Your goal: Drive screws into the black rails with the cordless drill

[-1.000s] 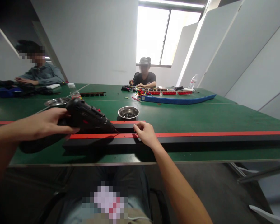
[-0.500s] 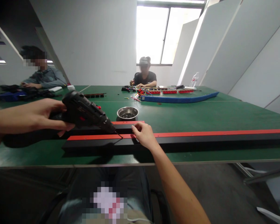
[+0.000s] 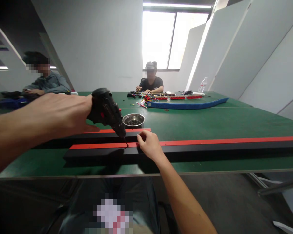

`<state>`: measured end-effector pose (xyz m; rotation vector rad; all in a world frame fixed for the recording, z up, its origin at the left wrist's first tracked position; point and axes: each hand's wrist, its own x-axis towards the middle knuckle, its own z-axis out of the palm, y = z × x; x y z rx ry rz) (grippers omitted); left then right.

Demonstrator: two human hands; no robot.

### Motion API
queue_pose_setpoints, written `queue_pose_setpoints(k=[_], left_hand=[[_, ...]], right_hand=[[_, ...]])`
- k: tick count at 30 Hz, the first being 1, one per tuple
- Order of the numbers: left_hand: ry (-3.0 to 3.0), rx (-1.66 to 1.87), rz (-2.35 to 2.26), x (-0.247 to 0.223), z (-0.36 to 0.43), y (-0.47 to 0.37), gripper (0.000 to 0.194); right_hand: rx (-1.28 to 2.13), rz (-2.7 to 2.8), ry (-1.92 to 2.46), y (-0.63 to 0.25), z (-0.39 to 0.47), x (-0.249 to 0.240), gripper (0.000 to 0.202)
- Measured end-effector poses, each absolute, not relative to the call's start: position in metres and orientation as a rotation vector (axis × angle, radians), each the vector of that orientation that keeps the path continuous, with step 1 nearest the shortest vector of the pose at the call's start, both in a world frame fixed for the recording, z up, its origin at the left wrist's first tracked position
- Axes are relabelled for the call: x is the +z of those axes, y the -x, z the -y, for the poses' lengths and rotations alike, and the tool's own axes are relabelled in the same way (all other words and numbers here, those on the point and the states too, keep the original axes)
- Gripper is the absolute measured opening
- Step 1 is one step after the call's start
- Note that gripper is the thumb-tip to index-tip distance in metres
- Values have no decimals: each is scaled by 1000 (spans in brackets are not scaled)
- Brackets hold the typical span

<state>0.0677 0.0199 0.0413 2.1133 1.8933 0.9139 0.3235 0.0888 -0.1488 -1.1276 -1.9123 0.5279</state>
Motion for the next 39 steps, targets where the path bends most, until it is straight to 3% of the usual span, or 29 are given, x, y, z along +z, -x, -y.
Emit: queue_pose_setpoints(k=[7,11,17,25,33,39], left_hand=[[-2819,184,-2417,31,-19,-91,37],[-2909,31,-2453,32,-22,-89,38],[-2930,35,-2480,32,-17,-96,41],[-2770,80,-2532,33,-15,-93,40],[-2355,195,-1957,19,-28,-10,39],[-1768,749,-1834,-40,-20,-7,44]], right_hand=[[403,1980,1156,-321,-88,-153,15],[366,2011,1194,-320,-84,-151,15],[283,2077,1312,-319,-81,-150,14],[-72,2286,1424,-314,-66,-148,18],[-187,2407,1308,-333,-71,-154,20],[-43,2281,1347,-360,-74,-154,21]])
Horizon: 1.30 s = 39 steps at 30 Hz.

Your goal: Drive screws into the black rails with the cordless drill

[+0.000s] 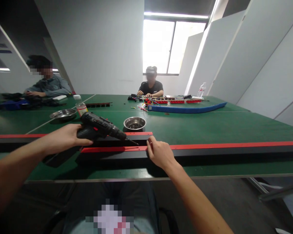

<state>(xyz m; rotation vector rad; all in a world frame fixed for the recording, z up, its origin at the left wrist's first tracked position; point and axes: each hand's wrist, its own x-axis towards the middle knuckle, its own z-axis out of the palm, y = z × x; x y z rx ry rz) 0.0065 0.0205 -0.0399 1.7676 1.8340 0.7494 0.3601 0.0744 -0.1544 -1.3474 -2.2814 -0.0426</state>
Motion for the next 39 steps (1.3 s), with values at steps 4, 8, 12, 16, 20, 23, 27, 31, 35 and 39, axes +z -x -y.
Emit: queue_pose_setpoints(k=[4,8,12,16,20,23,27,31,35,39], left_hand=[[-1190,1128,-1644,-76,-22,-25,39],[-915,1378,-1290,-97,-32,-40,30],[-848,1490,-1117,-112,-36,-44,27],[-798,1548,-1013,-123,-34,-41,25],[-765,1600,-957,-128,-33,-38,23],[-762,1600,-980,-128,-32,-38,25],[-794,1574,-1002,-127,-31,-40,27],[-823,1538,-1017,-127,-29,-40,26],[-803,1547,-1030,-127,-28,-40,27],[-790,1549,-1045,-126,-29,-41,28]], right_hand=[[103,2281,1338,-364,-96,-136,21],[117,2342,1288,-341,-150,-106,22],[107,2541,1407,-304,-214,-94,17],[106,2630,1710,-272,-255,-106,16],[59,2569,1831,-254,-274,-119,25],[16,2552,1860,-245,-283,-125,31],[-25,2544,1852,-237,-289,-131,31],[-8,2537,1852,-231,-290,-137,29],[19,2507,1877,-228,-291,-139,28],[50,2486,1885,-227,-289,-138,28]])
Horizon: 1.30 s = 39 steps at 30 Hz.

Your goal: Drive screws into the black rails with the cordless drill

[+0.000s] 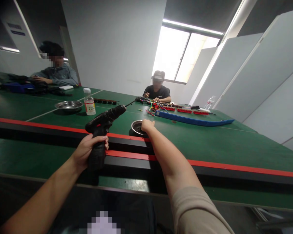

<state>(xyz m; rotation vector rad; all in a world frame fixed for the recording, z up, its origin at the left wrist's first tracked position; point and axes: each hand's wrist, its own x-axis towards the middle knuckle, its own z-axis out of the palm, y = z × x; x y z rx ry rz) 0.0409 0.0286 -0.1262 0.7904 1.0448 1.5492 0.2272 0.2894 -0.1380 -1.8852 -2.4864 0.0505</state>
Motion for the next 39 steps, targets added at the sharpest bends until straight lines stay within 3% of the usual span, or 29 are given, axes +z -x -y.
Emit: queue_pose_setpoints(k=[12,17,24,39], left_hand=[[-852,1523,-1057,-124,-25,-42,25],[-891,1508,-1042,-126,-23,-42,24],[-888,1497,-1059,-125,-23,-42,29],[-1063,1226,-1134,-118,-18,-34,27]], right_hand=[[169,2419,1602,-249,-283,-122,18],[451,2242,1422,-271,-256,-118,14],[987,1960,1016,-289,-195,-120,27],[1381,1227,853,-326,-114,-143,41]])
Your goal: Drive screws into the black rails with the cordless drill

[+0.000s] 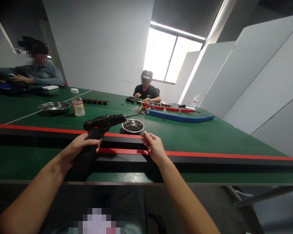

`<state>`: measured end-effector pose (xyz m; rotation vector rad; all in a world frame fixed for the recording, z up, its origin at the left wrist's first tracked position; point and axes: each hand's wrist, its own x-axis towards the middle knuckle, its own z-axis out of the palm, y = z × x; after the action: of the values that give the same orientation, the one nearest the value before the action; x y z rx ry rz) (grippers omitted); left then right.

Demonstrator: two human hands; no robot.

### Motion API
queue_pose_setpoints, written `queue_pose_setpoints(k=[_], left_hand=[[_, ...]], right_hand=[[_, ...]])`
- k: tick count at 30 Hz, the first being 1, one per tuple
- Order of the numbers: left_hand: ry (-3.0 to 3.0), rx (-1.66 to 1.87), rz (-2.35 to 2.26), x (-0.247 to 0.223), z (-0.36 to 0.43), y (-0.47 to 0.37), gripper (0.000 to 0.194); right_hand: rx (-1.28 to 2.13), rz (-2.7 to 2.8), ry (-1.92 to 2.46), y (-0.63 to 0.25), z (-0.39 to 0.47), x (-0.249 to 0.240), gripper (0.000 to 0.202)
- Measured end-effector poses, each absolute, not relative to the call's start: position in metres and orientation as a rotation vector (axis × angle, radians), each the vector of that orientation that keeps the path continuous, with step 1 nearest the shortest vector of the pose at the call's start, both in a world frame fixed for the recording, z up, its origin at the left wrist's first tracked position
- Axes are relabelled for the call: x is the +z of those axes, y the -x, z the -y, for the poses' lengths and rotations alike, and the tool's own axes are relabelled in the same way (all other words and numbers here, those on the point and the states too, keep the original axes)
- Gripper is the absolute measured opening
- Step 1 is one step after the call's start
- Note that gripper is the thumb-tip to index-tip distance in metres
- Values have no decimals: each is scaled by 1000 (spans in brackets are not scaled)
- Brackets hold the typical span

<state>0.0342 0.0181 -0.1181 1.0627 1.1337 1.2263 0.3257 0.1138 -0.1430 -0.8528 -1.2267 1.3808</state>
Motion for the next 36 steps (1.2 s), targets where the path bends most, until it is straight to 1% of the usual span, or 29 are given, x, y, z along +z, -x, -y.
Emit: queue_pose_setpoints(k=[9,13,19,27,36], left_hand=[[-1193,1111,-1369,-113,-10,-30,31],[-1277,1139,-1333,-116,-6,-27,28],[-1279,1142,-1307,-122,-7,-25,30],[-1411,1047,-1339,-130,-13,-15,35],[-1353,1004,-1380,-131,-12,-17,39]], right_hand=[[1461,1051,788,-326,-113,-142,37],[1466,1032,813,-329,-112,-142,34],[1494,1019,767,-330,-111,-141,32],[1528,972,643,-329,-109,-141,34],[1566,929,673,-329,-102,-135,39]])
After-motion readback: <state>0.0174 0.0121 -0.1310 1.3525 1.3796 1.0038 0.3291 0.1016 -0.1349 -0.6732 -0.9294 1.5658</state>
